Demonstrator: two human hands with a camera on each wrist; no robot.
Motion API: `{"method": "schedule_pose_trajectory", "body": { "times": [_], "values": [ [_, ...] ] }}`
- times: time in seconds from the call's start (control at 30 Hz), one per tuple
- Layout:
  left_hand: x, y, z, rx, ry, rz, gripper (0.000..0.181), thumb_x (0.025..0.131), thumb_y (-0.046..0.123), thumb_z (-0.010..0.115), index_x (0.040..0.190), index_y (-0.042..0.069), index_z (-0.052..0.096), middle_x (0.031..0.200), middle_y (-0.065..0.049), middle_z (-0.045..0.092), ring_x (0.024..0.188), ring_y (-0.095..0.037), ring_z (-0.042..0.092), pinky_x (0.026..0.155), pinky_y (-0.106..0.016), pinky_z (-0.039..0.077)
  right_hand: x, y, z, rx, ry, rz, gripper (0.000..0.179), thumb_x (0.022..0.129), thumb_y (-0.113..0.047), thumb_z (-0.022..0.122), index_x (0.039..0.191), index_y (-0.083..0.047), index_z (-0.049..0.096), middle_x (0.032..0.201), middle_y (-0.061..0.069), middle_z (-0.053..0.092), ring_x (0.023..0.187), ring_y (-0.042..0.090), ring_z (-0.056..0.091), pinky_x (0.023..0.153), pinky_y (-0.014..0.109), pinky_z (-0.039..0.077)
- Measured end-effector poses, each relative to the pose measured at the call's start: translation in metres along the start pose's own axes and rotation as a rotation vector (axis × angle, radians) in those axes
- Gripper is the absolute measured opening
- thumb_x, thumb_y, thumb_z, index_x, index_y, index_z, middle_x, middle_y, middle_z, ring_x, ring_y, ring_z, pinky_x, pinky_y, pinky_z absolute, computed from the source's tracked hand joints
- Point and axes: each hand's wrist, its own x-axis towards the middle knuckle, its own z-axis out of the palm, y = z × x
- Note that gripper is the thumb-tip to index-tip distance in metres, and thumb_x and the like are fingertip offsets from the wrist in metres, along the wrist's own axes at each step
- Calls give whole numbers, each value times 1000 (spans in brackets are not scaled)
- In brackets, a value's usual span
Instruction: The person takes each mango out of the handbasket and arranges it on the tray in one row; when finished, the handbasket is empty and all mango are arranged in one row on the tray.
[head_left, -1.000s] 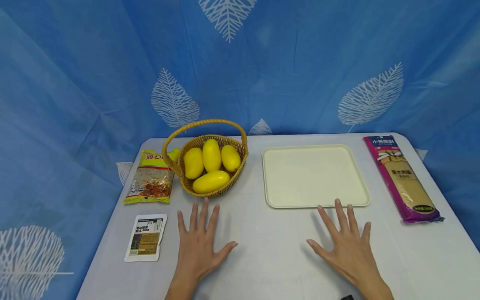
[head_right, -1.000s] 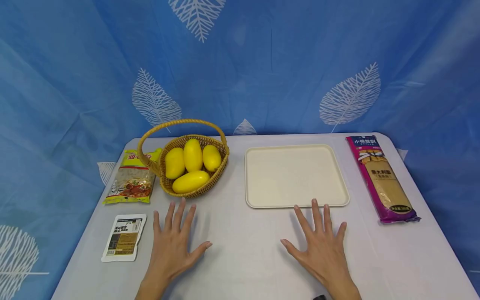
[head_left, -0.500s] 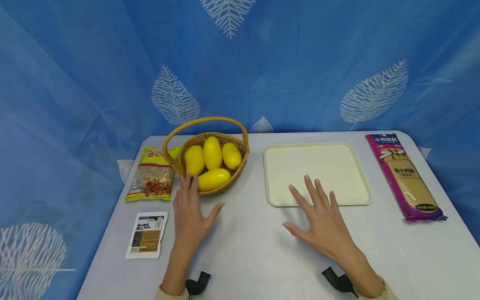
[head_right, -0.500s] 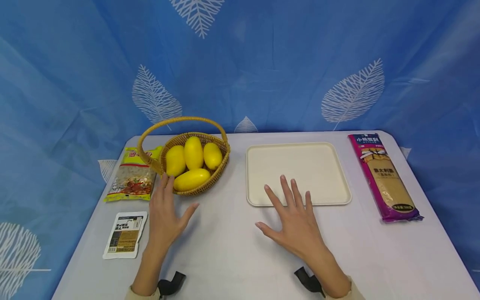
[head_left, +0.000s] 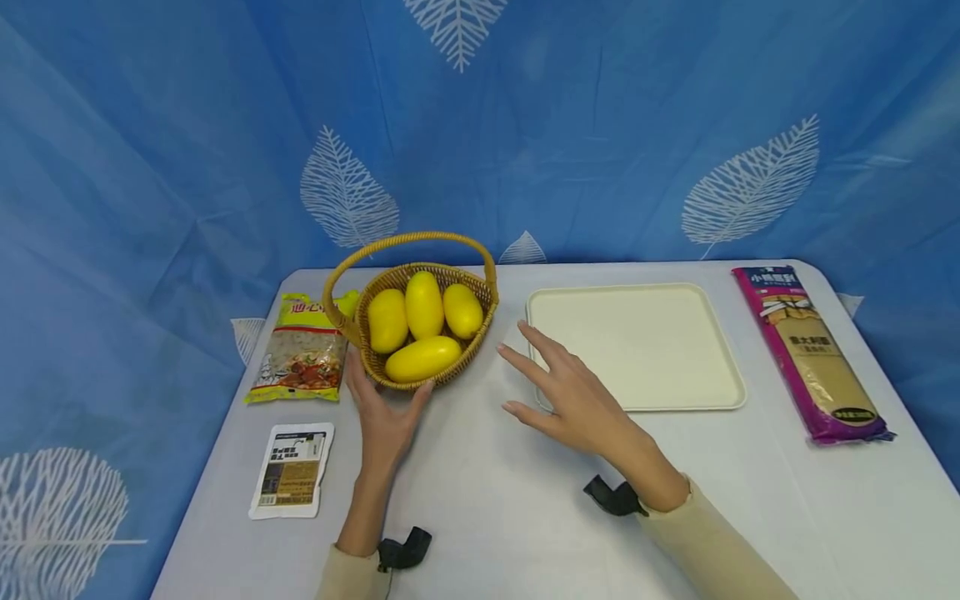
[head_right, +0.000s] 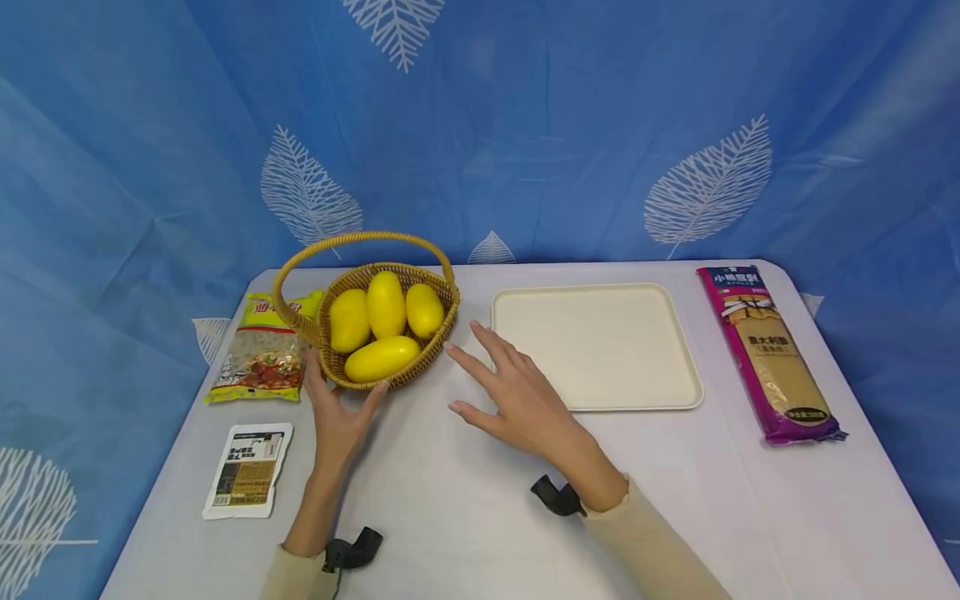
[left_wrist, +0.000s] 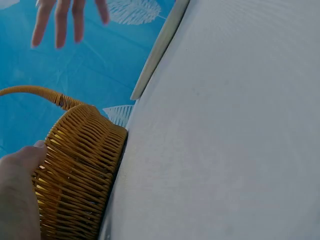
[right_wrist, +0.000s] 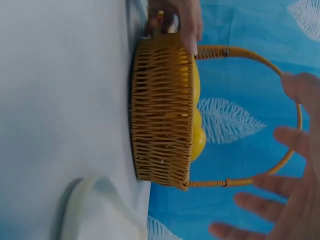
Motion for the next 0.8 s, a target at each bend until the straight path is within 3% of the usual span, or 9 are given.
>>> {"method": "schedule_pose_trajectory", "body": {
  "times": [0.17, 0.33, 0.47, 0.6, 0.8],
  "values": [
    [-3, -7, 4, -62, -23, -58, 112, 80, 16, 81, 158, 9, 0, 164, -11, 6, 150, -30, 14, 116, -56, 22, 31, 7, 9, 118, -37, -77, 65, 93, -37, 67, 151, -25, 39, 161, 9, 24, 141, 32, 37, 104, 51, 45],
    [-3, -15, 6, -100, -14, -16, 111, 79, 6, 80, 157, 3, 1, 163, -17, 6, 149, -37, 14, 115, -61, 19, 59, 4, 20, 196, -78, -106, 63, 93, -37, 67, 149, -26, 42, 157, 12, 34, 140, 30, 40, 103, 50, 46],
    [-3, -15, 5, -93, -16, 4, 109, 81, 6, 79, 157, 7, 1, 163, -16, 10, 148, -35, 19, 113, -60, 24, 82, -2, 31, 232, -122, -138, 61, 94, -37, 66, 149, -25, 43, 153, 14, 39, 138, 29, 42, 106, 48, 44],
    [-3, -16, 5, -90, -25, 4, 109, 83, 14, 79, 158, 15, 1, 163, -10, 12, 147, -29, 23, 112, -56, 29, 100, -8, 39, 241, -175, -157, 60, 95, -37, 64, 149, -25, 43, 152, 14, 41, 137, 29, 44, 108, 47, 42],
    [-5, -19, 5, -80, -21, -8, 108, 83, 17, 80, 158, 17, 2, 163, -9, 15, 146, -29, 26, 112, -54, 30, 115, -9, 50, 185, -268, -150, 59, 94, -41, 64, 148, -23, 45, 149, 11, 45, 132, 27, 48, 107, 44, 44]
  ]
}}
